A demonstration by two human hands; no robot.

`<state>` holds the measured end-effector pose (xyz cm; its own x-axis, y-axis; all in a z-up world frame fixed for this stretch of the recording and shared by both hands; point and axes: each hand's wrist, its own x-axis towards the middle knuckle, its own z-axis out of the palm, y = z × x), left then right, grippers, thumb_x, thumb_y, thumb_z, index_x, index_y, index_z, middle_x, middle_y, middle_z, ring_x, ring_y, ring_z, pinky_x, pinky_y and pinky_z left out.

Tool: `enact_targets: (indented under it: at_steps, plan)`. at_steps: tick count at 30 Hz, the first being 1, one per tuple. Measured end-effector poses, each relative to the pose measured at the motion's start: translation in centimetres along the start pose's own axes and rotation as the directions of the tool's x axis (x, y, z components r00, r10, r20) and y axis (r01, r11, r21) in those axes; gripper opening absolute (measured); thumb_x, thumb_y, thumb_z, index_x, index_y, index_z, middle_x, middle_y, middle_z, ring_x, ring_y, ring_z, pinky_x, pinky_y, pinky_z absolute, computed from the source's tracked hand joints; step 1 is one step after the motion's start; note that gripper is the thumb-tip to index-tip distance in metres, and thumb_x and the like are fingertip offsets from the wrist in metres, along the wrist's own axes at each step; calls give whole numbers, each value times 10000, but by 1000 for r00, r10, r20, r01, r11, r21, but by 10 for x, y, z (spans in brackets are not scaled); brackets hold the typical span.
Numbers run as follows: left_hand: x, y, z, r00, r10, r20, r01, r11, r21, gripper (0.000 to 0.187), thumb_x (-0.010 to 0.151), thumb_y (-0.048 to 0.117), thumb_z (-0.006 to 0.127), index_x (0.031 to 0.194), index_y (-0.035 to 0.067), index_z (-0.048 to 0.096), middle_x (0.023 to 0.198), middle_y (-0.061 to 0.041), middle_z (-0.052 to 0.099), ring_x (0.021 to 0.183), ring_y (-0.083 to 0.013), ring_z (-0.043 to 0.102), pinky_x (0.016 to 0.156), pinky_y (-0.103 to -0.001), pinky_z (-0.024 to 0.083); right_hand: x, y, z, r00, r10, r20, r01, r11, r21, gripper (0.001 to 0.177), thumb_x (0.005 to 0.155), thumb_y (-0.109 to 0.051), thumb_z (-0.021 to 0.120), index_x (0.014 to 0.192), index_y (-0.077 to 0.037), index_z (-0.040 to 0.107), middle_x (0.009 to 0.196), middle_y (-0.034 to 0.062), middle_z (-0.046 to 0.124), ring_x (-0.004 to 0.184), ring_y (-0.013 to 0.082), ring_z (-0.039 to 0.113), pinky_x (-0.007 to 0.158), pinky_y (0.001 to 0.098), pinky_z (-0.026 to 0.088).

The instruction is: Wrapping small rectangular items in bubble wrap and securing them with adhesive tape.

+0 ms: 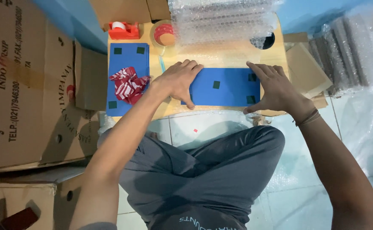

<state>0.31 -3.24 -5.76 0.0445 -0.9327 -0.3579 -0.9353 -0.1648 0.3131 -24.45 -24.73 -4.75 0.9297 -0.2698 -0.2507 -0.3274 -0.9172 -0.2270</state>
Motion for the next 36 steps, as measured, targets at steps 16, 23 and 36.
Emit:
enact_targets:
  at_steps: [16,23,36]
  plan:
    - [1,3,-1,1000,-6,-22,7,998,56,1342,503,641,946,1551,20,381,1455,-148,500,1404,-295,412,1159,-466,367,2,7,6,999,-2,51,0,999,36,1367,514,-595,970,1639,-179,313,1543,195,516,1443,407,471,1207,608,213]
    - [3,5,-3,1000,-21,-6,21,997,72,1343,493,642,955,1556,44,393,1422,-126,512,1356,-279,446,1133,-448,371,4,16,12,999,-25,42,23,999,35,1312,554,-632,942,1633,-193,338,1554,163,517,1435,367,490,1177,586,242]
    - [4,8,2,998,-63,21,61,996,61,1375,506,612,990,1589,60,347,1384,-95,487,1330,-261,430,1114,-420,354,6,5,-5,993,11,118,-26,992,123,1259,569,-527,984,1610,-181,367,1588,149,494,1464,347,467,1147,560,300]
